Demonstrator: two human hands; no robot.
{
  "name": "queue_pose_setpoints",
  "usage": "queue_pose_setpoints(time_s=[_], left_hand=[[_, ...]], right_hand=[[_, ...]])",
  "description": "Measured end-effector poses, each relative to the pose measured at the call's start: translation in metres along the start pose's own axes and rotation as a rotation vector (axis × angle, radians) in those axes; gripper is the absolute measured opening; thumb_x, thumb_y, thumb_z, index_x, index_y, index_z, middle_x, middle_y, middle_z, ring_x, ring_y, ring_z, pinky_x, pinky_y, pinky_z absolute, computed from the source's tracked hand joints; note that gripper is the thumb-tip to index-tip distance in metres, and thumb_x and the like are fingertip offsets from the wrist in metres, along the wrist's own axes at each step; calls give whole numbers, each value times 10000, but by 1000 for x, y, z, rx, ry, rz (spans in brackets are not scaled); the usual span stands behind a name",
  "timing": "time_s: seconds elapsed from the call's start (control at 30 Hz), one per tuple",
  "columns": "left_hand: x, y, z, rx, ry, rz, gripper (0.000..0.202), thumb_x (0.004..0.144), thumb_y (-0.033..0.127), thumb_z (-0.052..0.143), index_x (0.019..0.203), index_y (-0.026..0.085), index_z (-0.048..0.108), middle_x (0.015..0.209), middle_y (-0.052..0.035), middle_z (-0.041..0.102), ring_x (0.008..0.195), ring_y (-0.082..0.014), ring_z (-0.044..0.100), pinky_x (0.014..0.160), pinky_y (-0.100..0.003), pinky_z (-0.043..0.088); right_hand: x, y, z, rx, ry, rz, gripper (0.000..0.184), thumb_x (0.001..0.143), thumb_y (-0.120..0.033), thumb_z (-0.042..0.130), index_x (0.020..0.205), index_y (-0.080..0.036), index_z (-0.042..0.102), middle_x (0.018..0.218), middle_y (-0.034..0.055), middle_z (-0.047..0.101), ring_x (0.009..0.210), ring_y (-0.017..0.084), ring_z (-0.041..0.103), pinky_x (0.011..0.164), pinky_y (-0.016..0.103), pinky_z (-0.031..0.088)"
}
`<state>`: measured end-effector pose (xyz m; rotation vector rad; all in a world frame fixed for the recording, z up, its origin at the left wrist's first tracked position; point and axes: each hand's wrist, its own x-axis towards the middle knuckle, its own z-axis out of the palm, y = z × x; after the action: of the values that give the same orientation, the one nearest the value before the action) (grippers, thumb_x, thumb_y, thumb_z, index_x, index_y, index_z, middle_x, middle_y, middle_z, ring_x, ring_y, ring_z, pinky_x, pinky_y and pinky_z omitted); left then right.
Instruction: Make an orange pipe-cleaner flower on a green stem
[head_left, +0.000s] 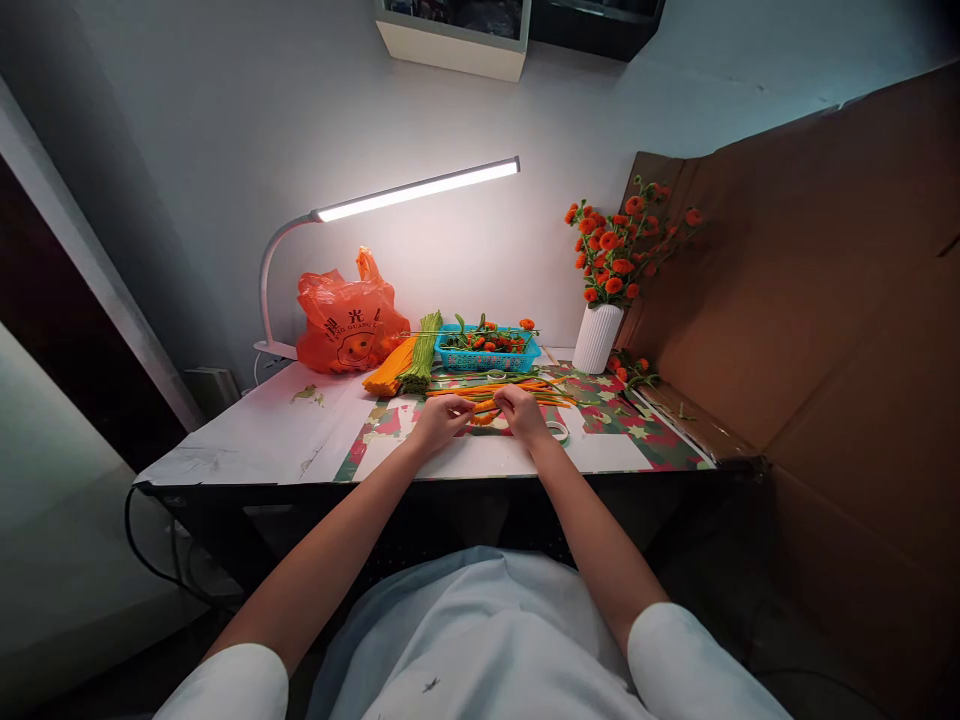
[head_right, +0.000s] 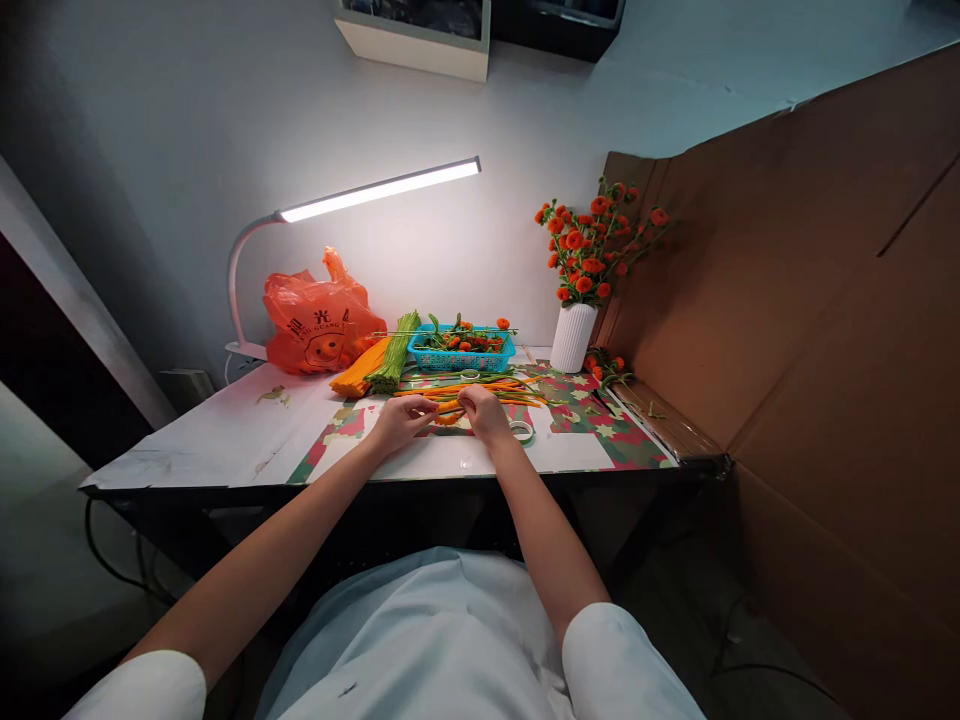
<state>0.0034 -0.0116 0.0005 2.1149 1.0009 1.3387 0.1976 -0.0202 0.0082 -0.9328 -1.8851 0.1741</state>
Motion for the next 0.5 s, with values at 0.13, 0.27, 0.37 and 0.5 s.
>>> queue_pose_setpoints(time_s=[0.13,0.27,0.37,0.5], left_hand=[[0,0,1,6,-8,-6,172,722,273,638,807,168,744,757,-65,748,632,-175,673,566,-257,532],[1,-1,1,2,14,-9,184,720,299,659,807,164,747,770,-71,751,642,-181,672,588,-270,534],[3,-1,0,-70,34,-65,254,711,356,686,855,155,742,791,-74,752,678,-194,682,625,-285,542],[5,-1,-2,-213,74,-165,368,715,497,664,804,144,718,723,-63,730,665,-195,675,615,-284,537]], right_hand=[[0,-1,2,-4,-1,1,164,845,-176,449,743,-195,576,747,37,590,698,169,538,674,272,428],[0,-2,3,24,-5,-6,147,830,-175,469,751,-193,592,759,42,608,702,170,544,675,277,432],[0,-2,4,75,28,27,136,813,-189,484,727,-189,590,733,37,608,683,166,545,660,274,432],[-1,-1,6,111,110,117,106,777,-202,507,708,-183,585,689,26,602,646,159,539,625,268,428]])
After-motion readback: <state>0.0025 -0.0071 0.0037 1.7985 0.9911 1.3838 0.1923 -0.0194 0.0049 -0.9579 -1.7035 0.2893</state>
